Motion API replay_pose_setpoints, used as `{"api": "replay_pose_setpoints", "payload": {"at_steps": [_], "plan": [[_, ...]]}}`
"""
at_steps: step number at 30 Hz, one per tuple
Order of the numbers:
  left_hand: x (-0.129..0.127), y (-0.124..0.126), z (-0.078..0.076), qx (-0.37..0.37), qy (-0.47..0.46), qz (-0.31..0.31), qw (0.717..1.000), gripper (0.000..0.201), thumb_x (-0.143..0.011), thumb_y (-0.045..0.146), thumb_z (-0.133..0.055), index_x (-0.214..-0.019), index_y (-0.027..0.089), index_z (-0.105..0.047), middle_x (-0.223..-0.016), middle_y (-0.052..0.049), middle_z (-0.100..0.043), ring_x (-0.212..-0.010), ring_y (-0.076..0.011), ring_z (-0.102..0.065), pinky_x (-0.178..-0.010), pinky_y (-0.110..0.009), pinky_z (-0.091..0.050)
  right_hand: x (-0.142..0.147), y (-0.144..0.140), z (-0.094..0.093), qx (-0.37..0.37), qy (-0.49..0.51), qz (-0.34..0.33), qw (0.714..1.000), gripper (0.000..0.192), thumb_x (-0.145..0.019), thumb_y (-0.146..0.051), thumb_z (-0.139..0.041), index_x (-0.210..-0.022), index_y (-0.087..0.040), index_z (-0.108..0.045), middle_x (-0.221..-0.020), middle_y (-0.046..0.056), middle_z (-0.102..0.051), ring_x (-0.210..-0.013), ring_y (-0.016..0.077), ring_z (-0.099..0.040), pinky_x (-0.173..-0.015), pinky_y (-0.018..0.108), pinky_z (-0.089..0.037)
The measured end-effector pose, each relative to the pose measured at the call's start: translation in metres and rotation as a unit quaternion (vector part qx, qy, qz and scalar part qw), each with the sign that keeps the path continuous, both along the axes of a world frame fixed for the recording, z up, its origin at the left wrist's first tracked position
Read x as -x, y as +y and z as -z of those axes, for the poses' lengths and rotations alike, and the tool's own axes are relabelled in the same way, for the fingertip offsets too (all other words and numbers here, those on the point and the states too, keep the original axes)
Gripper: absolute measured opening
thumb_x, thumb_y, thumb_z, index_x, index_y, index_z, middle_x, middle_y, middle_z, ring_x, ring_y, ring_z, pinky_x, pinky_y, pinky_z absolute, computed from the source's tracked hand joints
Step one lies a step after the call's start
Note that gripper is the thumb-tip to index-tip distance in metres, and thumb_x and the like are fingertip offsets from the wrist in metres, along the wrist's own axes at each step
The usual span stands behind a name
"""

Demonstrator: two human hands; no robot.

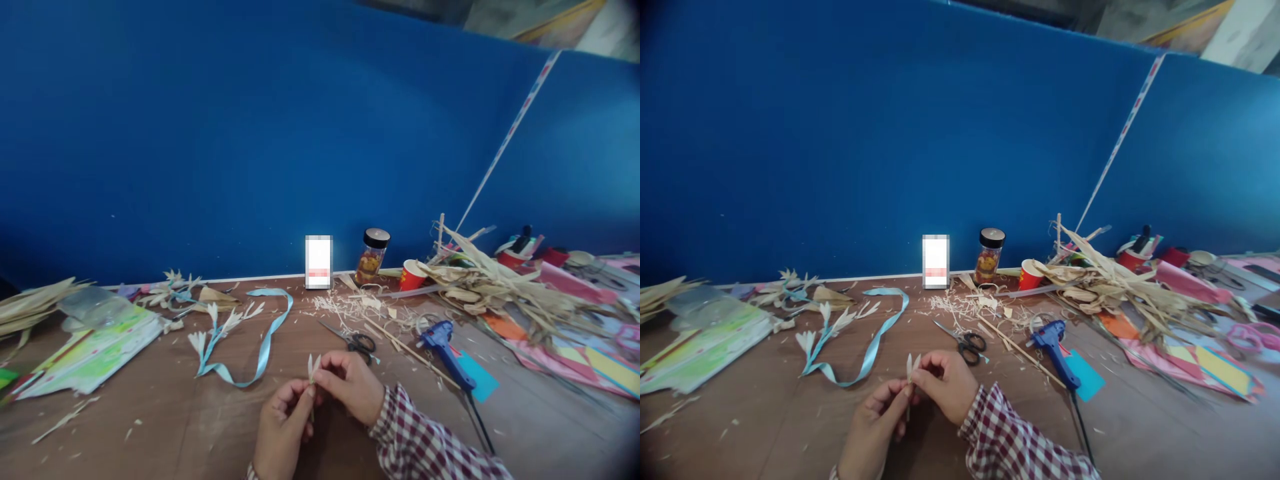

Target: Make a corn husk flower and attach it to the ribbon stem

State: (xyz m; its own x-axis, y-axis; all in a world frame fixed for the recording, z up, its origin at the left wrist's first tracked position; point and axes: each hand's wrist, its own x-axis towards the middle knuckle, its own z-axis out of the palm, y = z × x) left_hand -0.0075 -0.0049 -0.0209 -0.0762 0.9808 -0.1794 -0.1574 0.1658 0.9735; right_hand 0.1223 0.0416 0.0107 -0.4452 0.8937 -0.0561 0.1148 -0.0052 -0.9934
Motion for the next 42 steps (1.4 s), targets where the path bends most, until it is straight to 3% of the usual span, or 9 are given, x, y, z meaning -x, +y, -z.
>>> {"api": "replay_pose_setpoints", "payload": {"at_steps": [8,15,35,42], "plan": [[0.0012,0.0006,0.0039,-0.006,0.009,0.007,1.000,0.025,-0.073,0.038,-0.057,-0.067,0.014,-0.058,-0.054,0.002,-0.057,-0.037,-0.0038,-0.040,-0.036,-0.016,-0.030,0.0048,-0.0006,0.0033,-0.023,-0.007,0.030,0.999,0.023,-0.079,-0.034,-0.051,-0.068,-0.014,-0.054,-0.057,-0.002,-0.055,-0.052,0.0089,-0.052,-0.051,0.018,-0.038],[0.0018,0.0035,0.0066,0.013,-0.025,0.003,1.000,0.026,-0.073,0.039,-0.057,-0.071,0.013,-0.058,-0.060,0.001,-0.059,-0.035,-0.0017,-0.039,-0.034,-0.014,-0.028,0.0013,0.0055,0.0093,0.009,0.009,-0.017,1.000,0.034,-0.084,-0.042,-0.041,-0.076,-0.013,-0.057,-0.059,-0.001,-0.054,-0.049,0.0075,-0.047,-0.045,0.017,-0.035],[0.0032,0.0060,0.0091,0.028,-0.066,0.019,0.997,0.025,-0.072,0.038,-0.059,-0.074,0.014,-0.060,-0.059,0.001,-0.058,-0.037,-0.0031,-0.041,-0.035,-0.015,-0.030,0.0012,-0.0003,0.0067,0.029,0.035,0.024,0.999,0.015,-0.077,-0.027,-0.055,-0.071,-0.013,-0.055,-0.057,0.000,-0.059,-0.052,0.0087,-0.051,-0.050,0.019,-0.037],[0.0023,0.0047,0.0081,0.007,-0.009,0.012,1.000,0.026,-0.075,0.038,-0.055,-0.066,0.014,-0.058,-0.048,0.004,-0.051,-0.034,-0.0027,-0.038,-0.035,-0.015,-0.028,0.0008,-0.0037,0.0041,0.016,0.019,0.017,1.000,0.017,-0.079,-0.028,-0.053,-0.071,-0.013,-0.055,-0.059,0.000,-0.058,-0.052,0.0084,-0.048,-0.050,0.018,-0.035]]}}
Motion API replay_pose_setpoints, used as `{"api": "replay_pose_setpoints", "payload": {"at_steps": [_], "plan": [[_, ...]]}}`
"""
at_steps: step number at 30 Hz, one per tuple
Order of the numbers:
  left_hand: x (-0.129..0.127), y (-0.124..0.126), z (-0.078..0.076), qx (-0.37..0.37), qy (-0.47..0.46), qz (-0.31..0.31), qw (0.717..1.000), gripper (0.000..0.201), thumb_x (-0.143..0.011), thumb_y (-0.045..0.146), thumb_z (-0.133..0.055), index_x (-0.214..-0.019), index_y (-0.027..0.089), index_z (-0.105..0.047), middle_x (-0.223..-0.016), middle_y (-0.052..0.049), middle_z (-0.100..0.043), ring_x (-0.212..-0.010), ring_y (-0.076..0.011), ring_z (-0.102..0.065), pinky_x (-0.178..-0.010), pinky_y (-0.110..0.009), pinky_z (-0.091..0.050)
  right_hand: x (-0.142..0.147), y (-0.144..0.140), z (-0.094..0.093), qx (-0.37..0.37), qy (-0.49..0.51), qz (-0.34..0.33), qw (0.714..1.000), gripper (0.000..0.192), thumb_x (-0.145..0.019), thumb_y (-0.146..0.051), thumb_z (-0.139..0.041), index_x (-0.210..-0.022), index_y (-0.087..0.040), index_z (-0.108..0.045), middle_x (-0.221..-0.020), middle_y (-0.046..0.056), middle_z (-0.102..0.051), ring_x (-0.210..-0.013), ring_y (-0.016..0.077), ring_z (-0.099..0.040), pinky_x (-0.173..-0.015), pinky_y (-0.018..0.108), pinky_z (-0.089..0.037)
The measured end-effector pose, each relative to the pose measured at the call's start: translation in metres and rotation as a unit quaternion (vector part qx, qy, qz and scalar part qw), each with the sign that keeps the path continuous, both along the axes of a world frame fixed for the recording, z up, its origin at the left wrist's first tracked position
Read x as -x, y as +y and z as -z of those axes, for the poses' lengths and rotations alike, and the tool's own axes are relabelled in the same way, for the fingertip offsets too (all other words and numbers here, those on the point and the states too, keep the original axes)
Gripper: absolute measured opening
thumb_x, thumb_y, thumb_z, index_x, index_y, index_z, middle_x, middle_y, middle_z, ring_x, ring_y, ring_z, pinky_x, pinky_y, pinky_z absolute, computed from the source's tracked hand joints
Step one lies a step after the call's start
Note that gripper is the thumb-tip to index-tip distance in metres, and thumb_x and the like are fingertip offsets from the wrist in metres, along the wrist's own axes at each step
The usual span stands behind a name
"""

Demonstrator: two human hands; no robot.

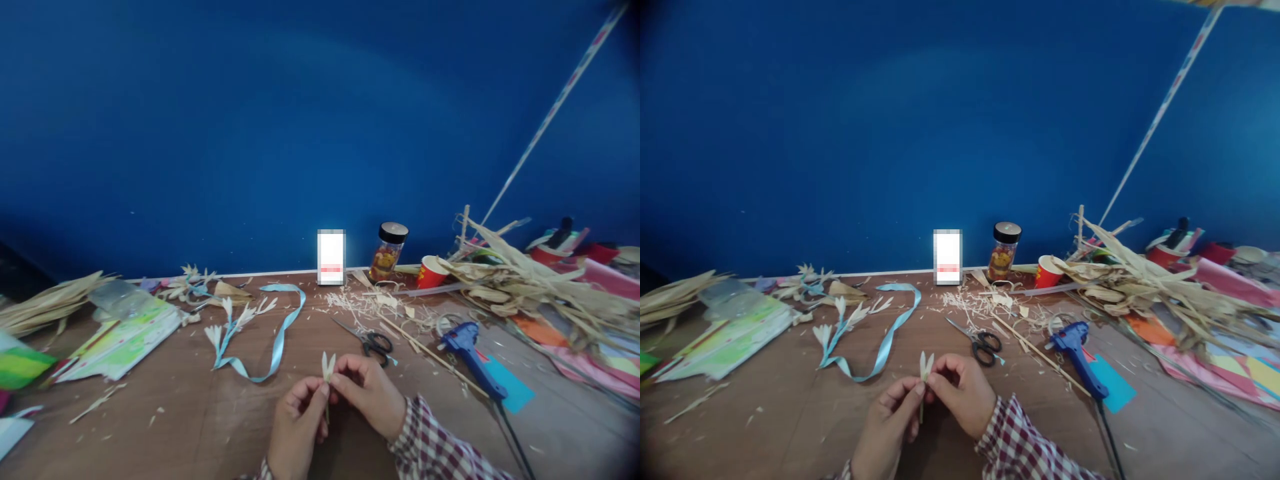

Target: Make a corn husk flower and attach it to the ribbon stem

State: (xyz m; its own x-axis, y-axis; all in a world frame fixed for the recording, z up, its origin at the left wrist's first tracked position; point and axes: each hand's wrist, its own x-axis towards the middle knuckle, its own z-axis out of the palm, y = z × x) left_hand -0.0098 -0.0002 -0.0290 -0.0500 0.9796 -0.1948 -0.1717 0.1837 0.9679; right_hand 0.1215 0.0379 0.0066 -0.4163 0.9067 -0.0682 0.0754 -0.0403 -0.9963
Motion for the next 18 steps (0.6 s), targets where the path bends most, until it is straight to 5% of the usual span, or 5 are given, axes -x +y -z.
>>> {"api": "replay_pose_setpoints", "payload": {"at_steps": [18], "plan": [[-0.0030,-0.0010,-0.0043,0.010,0.017,-0.003,1.000,0.032,-0.072,0.044,-0.056,-0.066,0.014,-0.061,-0.044,0.005,-0.048,-0.031,-0.0034,-0.036,-0.033,-0.015,-0.026,0.0005,-0.0044,0.0058,0.010,0.003,0.023,1.000,0.023,-0.078,-0.035,-0.054,-0.073,-0.013,-0.055,-0.057,-0.001,-0.055,-0.049,0.0074,-0.043,-0.046,0.018,-0.033]]}}
